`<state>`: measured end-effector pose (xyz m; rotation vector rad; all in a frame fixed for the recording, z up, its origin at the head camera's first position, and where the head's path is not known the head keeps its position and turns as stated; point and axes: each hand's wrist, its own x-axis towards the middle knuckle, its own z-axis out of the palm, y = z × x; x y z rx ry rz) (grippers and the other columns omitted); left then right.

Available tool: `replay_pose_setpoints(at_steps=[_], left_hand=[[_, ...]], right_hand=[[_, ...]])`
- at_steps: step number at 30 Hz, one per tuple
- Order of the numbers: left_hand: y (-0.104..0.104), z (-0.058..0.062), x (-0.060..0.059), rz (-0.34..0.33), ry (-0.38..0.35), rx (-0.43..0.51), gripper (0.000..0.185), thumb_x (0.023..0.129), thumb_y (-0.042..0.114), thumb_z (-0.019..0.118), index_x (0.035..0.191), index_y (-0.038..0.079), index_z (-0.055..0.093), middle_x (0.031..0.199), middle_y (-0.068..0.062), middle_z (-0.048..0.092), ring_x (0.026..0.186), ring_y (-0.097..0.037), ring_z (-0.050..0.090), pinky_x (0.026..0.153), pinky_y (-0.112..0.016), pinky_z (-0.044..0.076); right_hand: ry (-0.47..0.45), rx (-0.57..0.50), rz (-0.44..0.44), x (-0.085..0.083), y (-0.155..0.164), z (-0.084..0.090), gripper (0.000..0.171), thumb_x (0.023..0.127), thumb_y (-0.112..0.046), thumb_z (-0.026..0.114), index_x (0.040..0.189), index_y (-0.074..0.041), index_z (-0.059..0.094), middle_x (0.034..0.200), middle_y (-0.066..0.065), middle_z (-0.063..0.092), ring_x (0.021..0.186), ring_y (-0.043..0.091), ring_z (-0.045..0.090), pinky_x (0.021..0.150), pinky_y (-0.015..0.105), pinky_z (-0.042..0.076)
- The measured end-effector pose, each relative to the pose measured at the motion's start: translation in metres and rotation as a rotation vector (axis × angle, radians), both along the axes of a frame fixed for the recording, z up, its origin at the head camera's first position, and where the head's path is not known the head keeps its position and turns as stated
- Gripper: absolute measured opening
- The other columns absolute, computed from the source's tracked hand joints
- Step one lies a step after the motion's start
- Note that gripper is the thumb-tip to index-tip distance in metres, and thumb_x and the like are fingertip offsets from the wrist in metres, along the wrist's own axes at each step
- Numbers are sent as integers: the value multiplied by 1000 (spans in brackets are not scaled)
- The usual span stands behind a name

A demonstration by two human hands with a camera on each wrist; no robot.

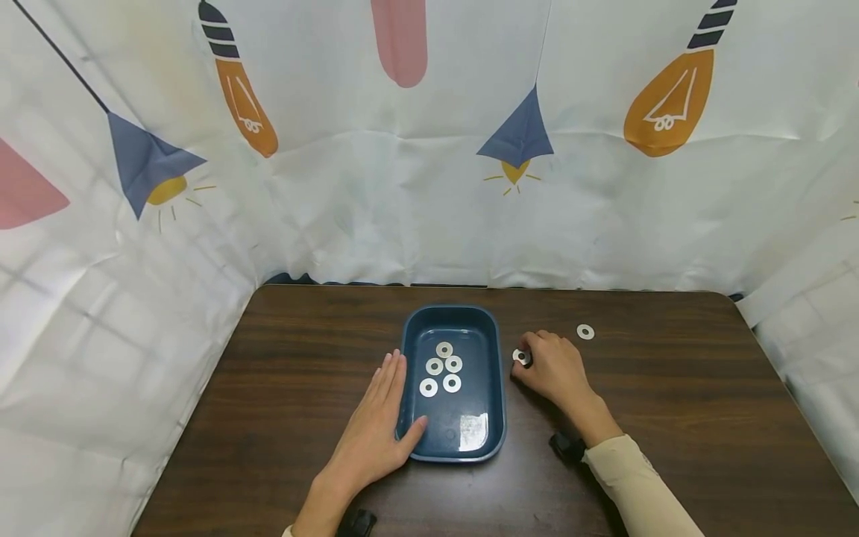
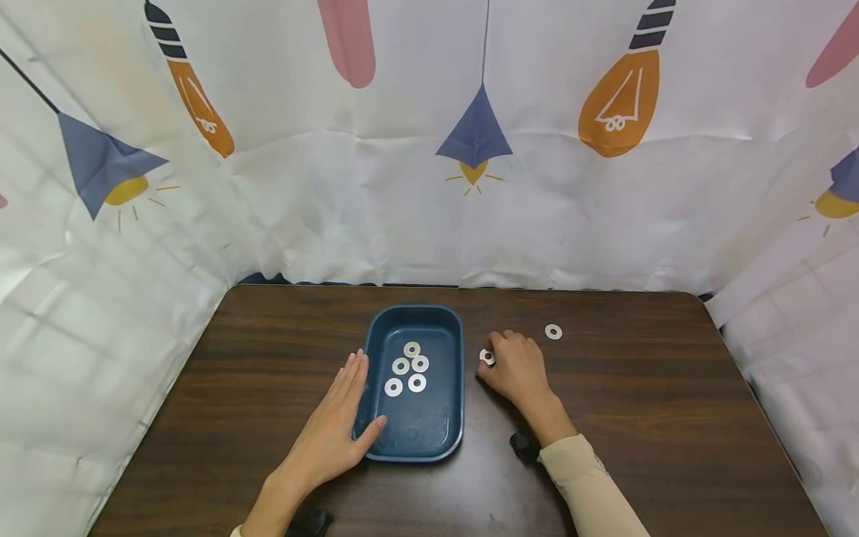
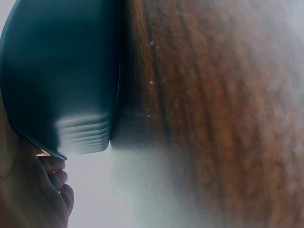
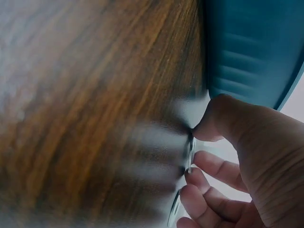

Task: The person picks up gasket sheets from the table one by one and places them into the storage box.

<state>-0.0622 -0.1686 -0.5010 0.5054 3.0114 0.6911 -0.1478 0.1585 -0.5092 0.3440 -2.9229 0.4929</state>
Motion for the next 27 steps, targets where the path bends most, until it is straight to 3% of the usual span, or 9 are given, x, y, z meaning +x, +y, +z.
replay_pose_setpoints(at_steps=[4,10,18,27], left_hand=[[0,2,0,5,-35,-1,98,100,51,65,172,15,7,181,-2,6,169,-16,4,137,-38,11],[0,2,0,4,-37,-8,99,100,50,65,172,15,7,181,-5,8,169,-17,4,136,-50,21],[0,2,0,4,-30,-4,98,100,50,65,172,13,9,181,-6,9,169,-19,6,136,-50,22],[-1,1,0,-6,-8,2,99,99,49,67,171,11,11,181,-8,12,169,-22,8,135,-50,23]], right_hand=[[-9,-15,-7,0,0,1,23,79,-23,80,96,-9,76,87,8,72,79,29,67,78,51,57],[-16,-30,-4,0,1,2,24,78,-24,81,97,-9,78,88,9,73,80,30,68,78,51,57],[29,22,41,0,5,2,21,79,-25,82,92,-8,78,81,7,72,76,28,67,73,47,58],[84,68,104,-2,8,3,25,76,-24,83,94,-7,78,86,8,75,78,30,70,80,49,57]])
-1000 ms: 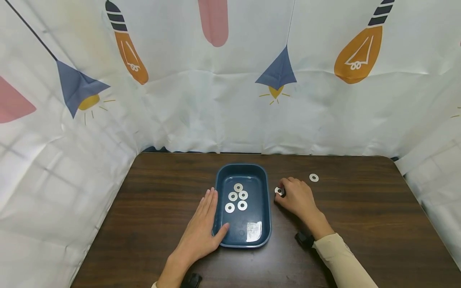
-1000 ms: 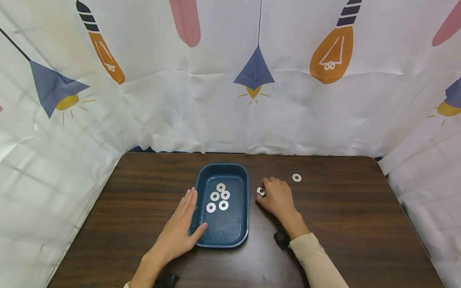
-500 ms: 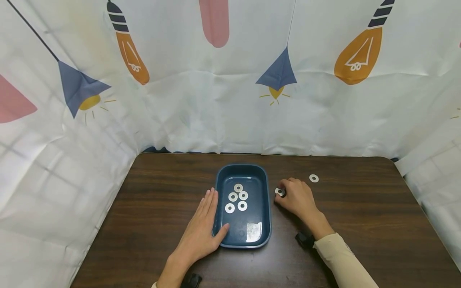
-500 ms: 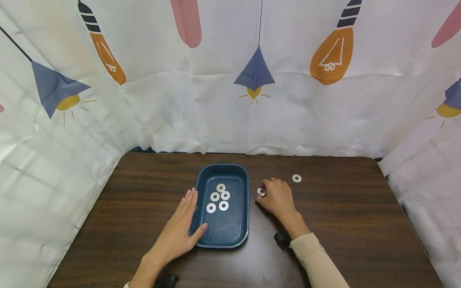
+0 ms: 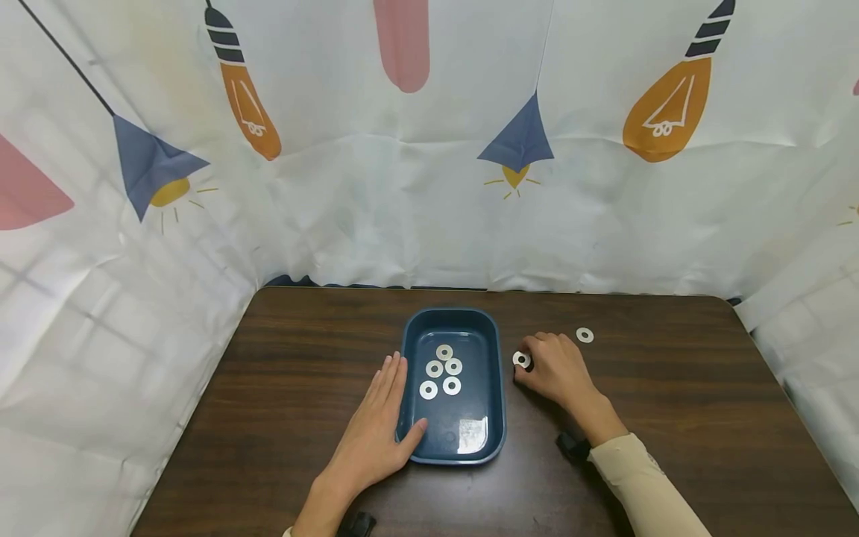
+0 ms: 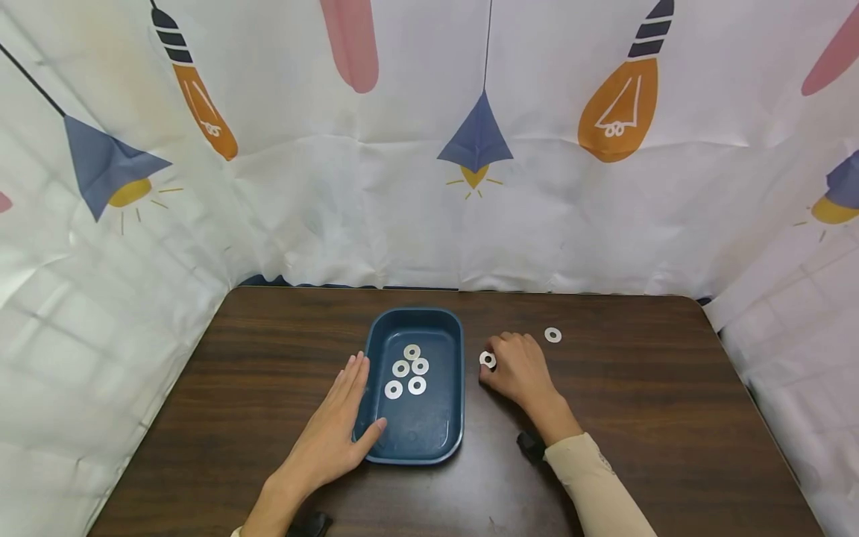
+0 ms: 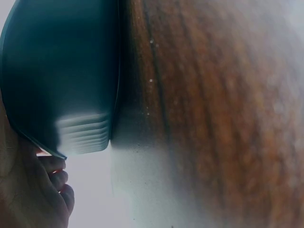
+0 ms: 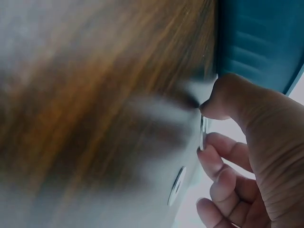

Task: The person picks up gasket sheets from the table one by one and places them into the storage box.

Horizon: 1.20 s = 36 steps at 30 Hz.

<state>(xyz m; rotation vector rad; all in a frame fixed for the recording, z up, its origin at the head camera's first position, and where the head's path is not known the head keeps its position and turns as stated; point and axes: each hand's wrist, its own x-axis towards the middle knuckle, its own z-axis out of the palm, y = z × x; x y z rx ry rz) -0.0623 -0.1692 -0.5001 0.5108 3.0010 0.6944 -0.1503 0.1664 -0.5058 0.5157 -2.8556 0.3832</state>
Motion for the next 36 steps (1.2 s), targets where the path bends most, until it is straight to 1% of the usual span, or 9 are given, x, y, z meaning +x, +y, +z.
replay_pose_setpoints(at_steps=[8,12,14,16,18,21,25,29,36], left_hand=[[-1,0,1,9,-21,-3,98,100,51,63,172,15,7,181,-2,4,169,-18,3,137,-47,19],[-1,0,1,11,-13,12,98,100,51,64,172,15,8,181,4,-2,169,-17,3,138,-30,4],[-1,-1,2,10,-8,21,98,100,50,64,172,14,8,181,5,-2,169,-17,3,135,-20,-6],[-1,-1,2,8,1,25,98,100,50,65,172,14,9,181,4,-1,169,-18,4,131,-15,-11],[0,-1,2,7,17,22,99,99,49,66,172,14,10,181,3,1,169,-19,7,132,-18,-8],[0,-2,2,10,30,16,100,98,49,68,172,14,11,181,1,3,169,-20,10,138,-33,6],[0,-2,2,7,37,11,101,97,48,69,171,12,12,181,0,4,169,-22,11,135,-51,24],[0,-1,2,2,34,7,101,97,48,69,171,11,11,181,-2,5,169,-22,10,135,-52,25],[0,0,1,-5,32,5,100,98,49,68,171,10,12,181,-8,11,169,-23,10,135,-52,25]], right_hand=[[30,38,32,-3,2,-2,25,75,-27,83,92,-9,77,85,6,75,77,27,70,78,47,56],[76,38,59,-3,3,-2,26,75,-27,84,92,-9,77,86,5,76,79,26,71,78,46,55],[92,35,75,-3,3,-2,26,76,-27,85,94,-10,77,88,4,77,81,24,72,79,45,55],[98,30,87,-3,3,-3,25,76,-27,85,94,-11,78,89,3,78,83,23,72,79,44,54],[99,25,92,-2,4,-4,25,77,-27,85,95,-11,78,90,3,78,84,23,73,79,44,54],[98,21,92,-2,4,-4,25,77,-27,85,95,-11,77,91,4,78,84,24,73,80,45,54],[107,22,91,-1,5,-2,28,77,-28,85,96,-9,77,92,6,78,85,26,73,82,47,55],[118,10,98,1,4,3,28,78,-28,85,96,-7,77,92,8,78,86,27,72,84,49,57],[115,-30,118,6,3,14,22,78,-22,83,93,-7,76,88,6,75,81,24,67,79,47,58]])
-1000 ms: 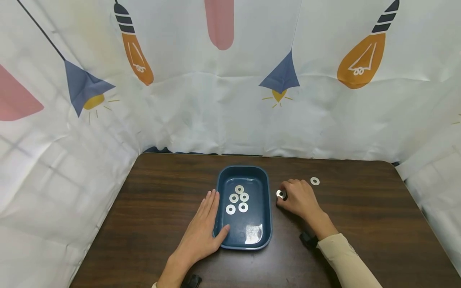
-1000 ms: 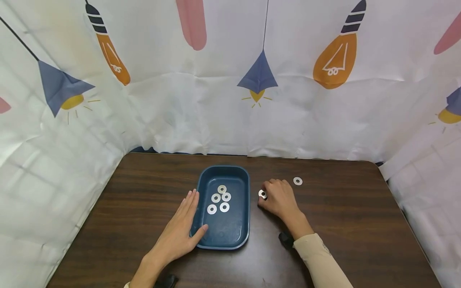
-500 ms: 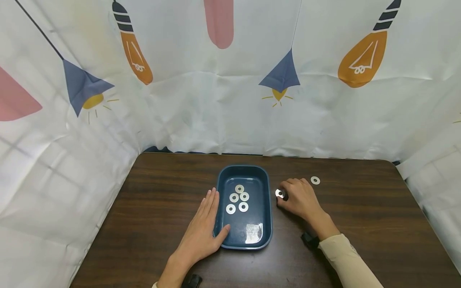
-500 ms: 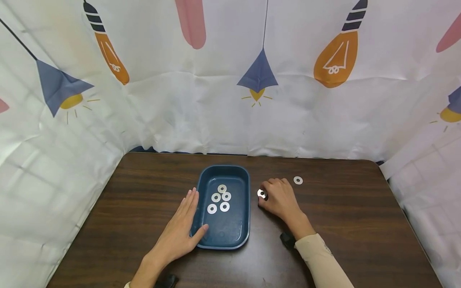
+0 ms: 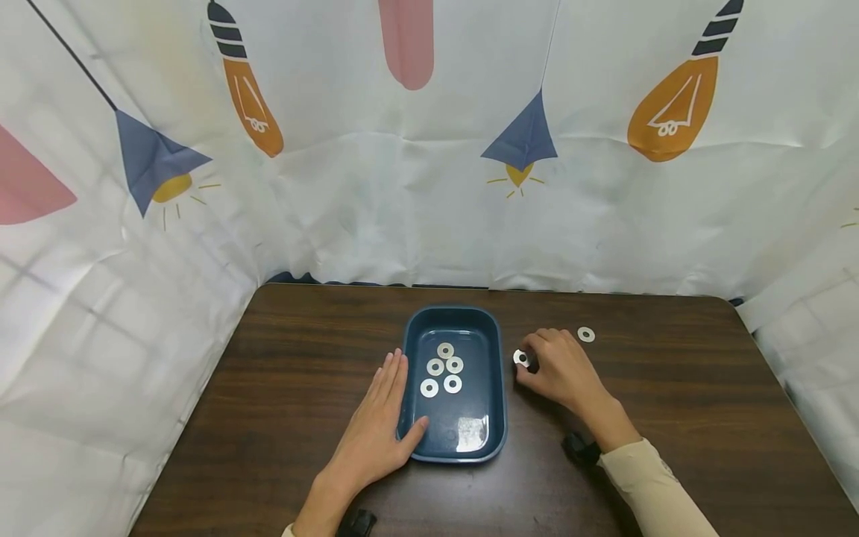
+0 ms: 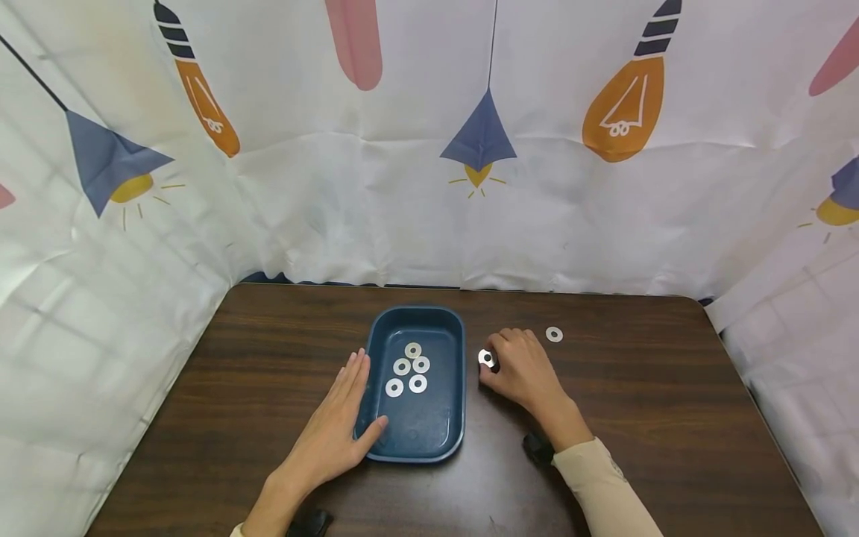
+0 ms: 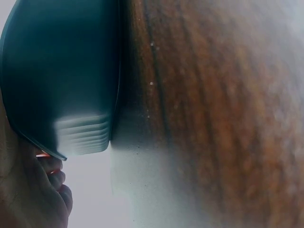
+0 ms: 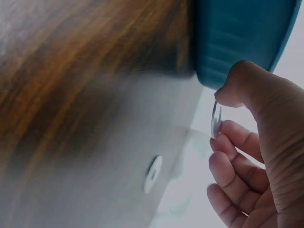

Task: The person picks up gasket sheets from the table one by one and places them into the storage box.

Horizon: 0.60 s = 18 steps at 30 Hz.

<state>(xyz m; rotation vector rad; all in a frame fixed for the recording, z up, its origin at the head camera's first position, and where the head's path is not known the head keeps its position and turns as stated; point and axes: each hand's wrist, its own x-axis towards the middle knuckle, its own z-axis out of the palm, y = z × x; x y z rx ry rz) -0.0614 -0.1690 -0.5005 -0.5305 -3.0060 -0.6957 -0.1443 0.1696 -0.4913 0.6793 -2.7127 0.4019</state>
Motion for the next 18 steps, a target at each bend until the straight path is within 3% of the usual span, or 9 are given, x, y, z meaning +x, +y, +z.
replay_pose_setpoints(at_steps=[11,18], left_hand=[[1,0,-1,-1,2,-4,100,97,48,68,171,10,12,181,-10,12,169,-24,11,135,-51,25],[0,-1,0,6,1,-11,101,97,48,69,171,11,10,181,-5,7,169,-24,11,134,-52,25]], right_hand=[[75,-37,31,8,3,17,20,75,-19,84,89,-7,76,82,4,72,75,20,62,73,41,55],[66,-51,46,10,2,26,21,75,-20,85,91,-9,77,86,3,75,77,20,65,75,43,58]])
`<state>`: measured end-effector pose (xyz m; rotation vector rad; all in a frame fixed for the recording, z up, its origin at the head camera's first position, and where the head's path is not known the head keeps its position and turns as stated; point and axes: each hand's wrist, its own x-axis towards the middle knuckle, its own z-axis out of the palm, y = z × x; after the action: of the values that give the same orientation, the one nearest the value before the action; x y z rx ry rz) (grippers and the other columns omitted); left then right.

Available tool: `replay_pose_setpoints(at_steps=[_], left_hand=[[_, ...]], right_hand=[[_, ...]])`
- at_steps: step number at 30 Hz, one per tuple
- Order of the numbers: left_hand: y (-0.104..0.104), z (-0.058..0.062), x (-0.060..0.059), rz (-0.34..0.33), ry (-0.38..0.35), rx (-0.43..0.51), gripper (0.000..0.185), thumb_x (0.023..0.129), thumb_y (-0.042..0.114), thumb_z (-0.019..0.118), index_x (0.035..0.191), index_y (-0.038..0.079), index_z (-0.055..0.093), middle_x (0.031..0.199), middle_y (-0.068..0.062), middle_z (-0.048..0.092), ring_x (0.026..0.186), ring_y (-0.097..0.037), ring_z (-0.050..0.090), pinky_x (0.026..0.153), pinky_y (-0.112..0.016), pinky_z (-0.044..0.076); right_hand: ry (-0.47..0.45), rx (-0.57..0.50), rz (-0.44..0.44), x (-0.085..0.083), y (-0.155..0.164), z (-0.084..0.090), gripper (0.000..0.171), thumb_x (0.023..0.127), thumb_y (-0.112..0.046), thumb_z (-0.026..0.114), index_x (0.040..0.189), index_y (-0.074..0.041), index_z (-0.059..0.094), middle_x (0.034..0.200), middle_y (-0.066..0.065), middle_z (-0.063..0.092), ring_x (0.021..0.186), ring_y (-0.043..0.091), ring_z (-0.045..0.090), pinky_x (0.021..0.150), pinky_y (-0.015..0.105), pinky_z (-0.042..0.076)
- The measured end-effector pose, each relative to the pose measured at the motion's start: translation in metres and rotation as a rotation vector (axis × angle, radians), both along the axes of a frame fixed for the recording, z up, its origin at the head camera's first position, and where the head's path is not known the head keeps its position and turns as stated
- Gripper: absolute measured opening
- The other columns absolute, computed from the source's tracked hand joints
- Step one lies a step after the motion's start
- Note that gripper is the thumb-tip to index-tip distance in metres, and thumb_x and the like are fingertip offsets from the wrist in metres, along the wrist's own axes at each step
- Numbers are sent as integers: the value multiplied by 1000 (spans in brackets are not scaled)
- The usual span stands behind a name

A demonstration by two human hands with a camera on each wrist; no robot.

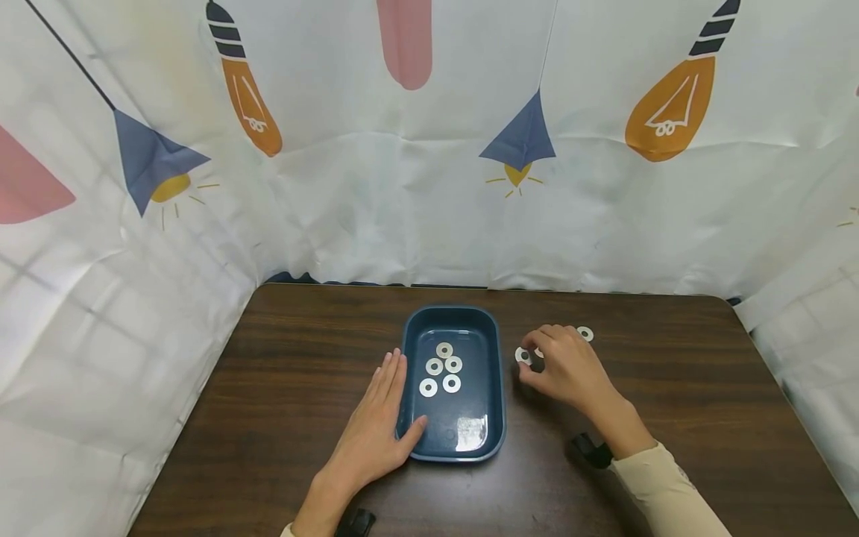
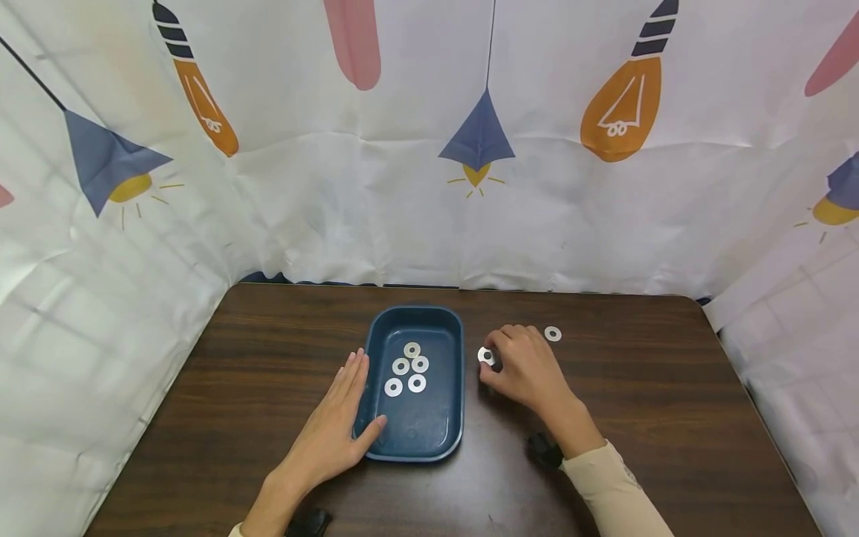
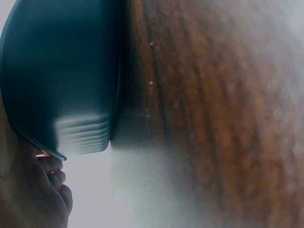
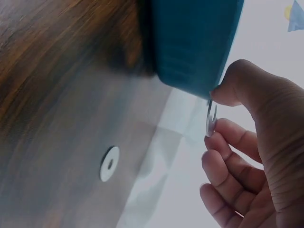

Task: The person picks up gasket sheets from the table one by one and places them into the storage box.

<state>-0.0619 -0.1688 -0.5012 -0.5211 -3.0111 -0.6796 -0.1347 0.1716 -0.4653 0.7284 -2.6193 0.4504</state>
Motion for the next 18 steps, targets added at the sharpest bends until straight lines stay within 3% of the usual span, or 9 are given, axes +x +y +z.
replay_pose_setpoints(at_steps=[10,18], left_hand=[[0,0,0,-5,-15,4,100,98,49,67,171,10,11,181,-6,8,169,-22,8,137,-45,18],[0,1,0,-5,-6,-3,100,98,51,66,171,10,11,181,-7,9,169,-24,9,135,-50,23]], right_hand=[[-46,-12,29,5,-5,12,22,76,-23,87,92,-11,77,87,0,75,79,16,67,81,42,60],[-15,-16,70,4,-11,16,21,75,-23,86,91,-13,77,85,-3,74,79,15,67,80,40,58]])
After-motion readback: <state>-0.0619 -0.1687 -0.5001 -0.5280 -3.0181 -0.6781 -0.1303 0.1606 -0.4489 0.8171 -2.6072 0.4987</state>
